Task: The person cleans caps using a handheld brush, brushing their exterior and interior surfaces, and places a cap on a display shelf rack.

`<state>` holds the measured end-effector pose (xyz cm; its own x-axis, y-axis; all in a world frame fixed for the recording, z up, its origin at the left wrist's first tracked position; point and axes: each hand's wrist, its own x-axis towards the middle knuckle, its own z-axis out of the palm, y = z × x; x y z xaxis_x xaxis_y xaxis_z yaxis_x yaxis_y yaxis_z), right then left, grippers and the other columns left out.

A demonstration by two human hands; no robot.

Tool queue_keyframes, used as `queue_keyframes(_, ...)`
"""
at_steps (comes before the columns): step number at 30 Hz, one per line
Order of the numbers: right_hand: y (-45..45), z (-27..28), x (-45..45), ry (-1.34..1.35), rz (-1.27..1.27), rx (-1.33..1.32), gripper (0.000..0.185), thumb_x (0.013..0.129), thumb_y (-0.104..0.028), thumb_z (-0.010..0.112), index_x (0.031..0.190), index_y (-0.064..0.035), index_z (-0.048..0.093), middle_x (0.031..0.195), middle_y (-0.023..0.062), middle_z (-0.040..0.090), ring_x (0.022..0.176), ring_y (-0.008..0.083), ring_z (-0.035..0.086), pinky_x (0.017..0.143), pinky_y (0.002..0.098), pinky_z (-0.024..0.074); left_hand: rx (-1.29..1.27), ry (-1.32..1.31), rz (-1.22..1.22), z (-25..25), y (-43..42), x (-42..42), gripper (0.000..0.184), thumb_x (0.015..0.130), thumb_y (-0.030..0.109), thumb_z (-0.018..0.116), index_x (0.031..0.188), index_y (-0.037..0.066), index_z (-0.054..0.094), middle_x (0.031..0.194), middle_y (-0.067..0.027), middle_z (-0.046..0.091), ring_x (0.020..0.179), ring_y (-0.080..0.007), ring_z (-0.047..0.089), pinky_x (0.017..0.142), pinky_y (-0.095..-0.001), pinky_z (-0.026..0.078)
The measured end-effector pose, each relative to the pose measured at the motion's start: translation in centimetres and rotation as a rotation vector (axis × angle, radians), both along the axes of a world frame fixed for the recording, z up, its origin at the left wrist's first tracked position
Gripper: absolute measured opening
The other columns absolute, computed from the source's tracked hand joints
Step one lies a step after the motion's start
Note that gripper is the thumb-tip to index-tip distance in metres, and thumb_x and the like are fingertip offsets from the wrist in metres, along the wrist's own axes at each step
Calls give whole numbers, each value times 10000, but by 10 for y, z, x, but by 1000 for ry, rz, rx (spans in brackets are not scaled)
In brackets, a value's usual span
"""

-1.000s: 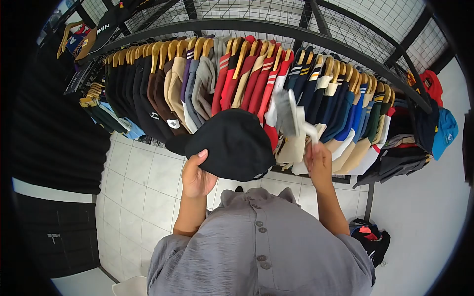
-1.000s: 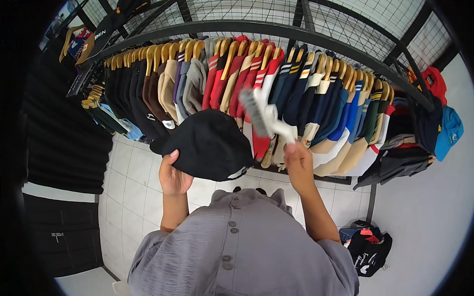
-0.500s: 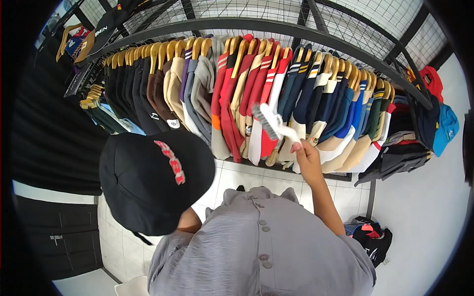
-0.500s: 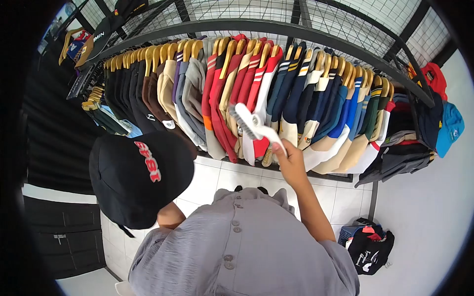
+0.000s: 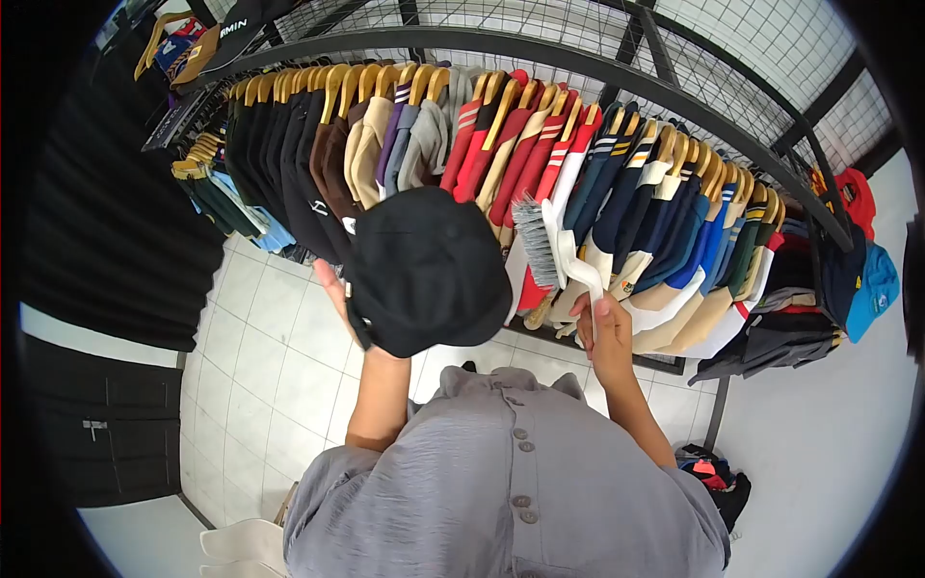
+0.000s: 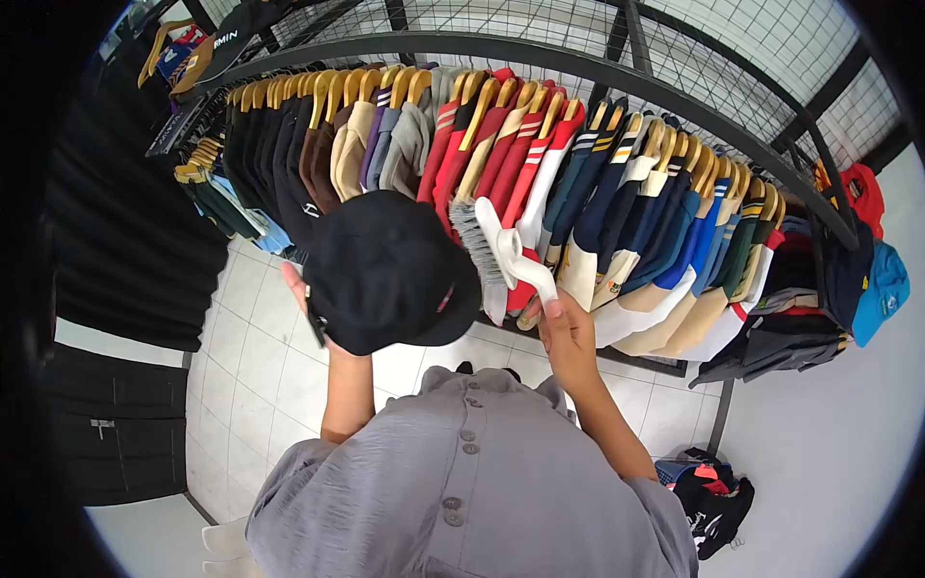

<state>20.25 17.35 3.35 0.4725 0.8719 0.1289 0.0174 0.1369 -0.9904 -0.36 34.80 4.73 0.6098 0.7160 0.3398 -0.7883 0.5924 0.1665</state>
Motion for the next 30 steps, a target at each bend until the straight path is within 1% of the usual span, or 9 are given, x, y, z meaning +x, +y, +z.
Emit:
queue_keyframes(5,-11,-3,-3,-192,0,135,541,909,-502,468,905,32,553,547,-9,463,440,36,376,411,193,296,-172,-80,-253,0,-17,19,727,900,592,329,1367,36,367,1377,-159,414,1280,-310,381,1092,-442,249)
queue_keyframes(8,-12,-9,-4,-347,-17,278,362,886,-353,564,870,8,589,595,13,465,514,68,428,478,227,326,-132,157,-232,-9,-16,20,612,951,479,302,1353,24,380,1348,-152,449,1238,-287,439,1070,-406,298)
queue_keyframes(11,-7,-3,-17,-455,113,-246,343,826,-343,643,834,-4,588,623,86,534,509,184,528,505,292,418,-38,165,-262,-4,-15,28,588,970,443,277,1351,5,372,1350,-168,440,1248,-278,430,1070,-415,296)
queue_keyframes(15,-13,-15,-23,-451,302,326,370,793,-352,674,773,-2,557,625,100,547,504,245,541,502,306,422,-291,328,-99,-8,-16,26,606,963,445,269,1346,-14,371,1327,-206,456,1243,-339,428,1073,-485,272)
queue_keyframes(17,-13,-13,-22,-438,45,32,395,792,-381,670,765,-8,542,640,123,558,546,262,568,520,331,431,-153,1,-299,-23,-8,22,591,967,425,257,1351,-11,367,1362,-207,416,1270,-336,394,1083,-474,256)
queue_keyframes(19,-3,-24,-16,-464,151,-240,391,800,-380,662,791,-10,535,639,148,546,562,294,560,527,345,427,-162,8,-246,-25,-10,24,580,971,408,243,1354,-11,365,1369,-205,407,1275,-333,389,1089,-460,252)
queue_keyframes(22,-17,-45,-9,-548,372,-11,374,794,-365,664,799,-17,529,601,164,498,553,354,532,524,367,414,-276,211,-146,-11,-14,23,536,972,383,306,1325,-9,404,1338,-187,450,1228,-304,452,1057,-418,325)
queue_keyframes(26,-19,-34,-1,-675,139,-16,342,778,-330,680,783,-21,536,605,148,530,545,324,556,519,361,425,-212,198,-253,-14,-16,22,528,973,358,315,1330,-24,388,1351,-177,439,1254,-285,426,1072,-394,306)
queue_keyframes(30,0,5,21,-594,-340,-168,293,820,-302,668,899,-27,602,642,88,595,545,143,545,522,295,429,-79,188,-434,-6,-23,17,576,940,314,304,1372,-66,286,1368,-223,398,1268,-281,409,1081,-362,275)
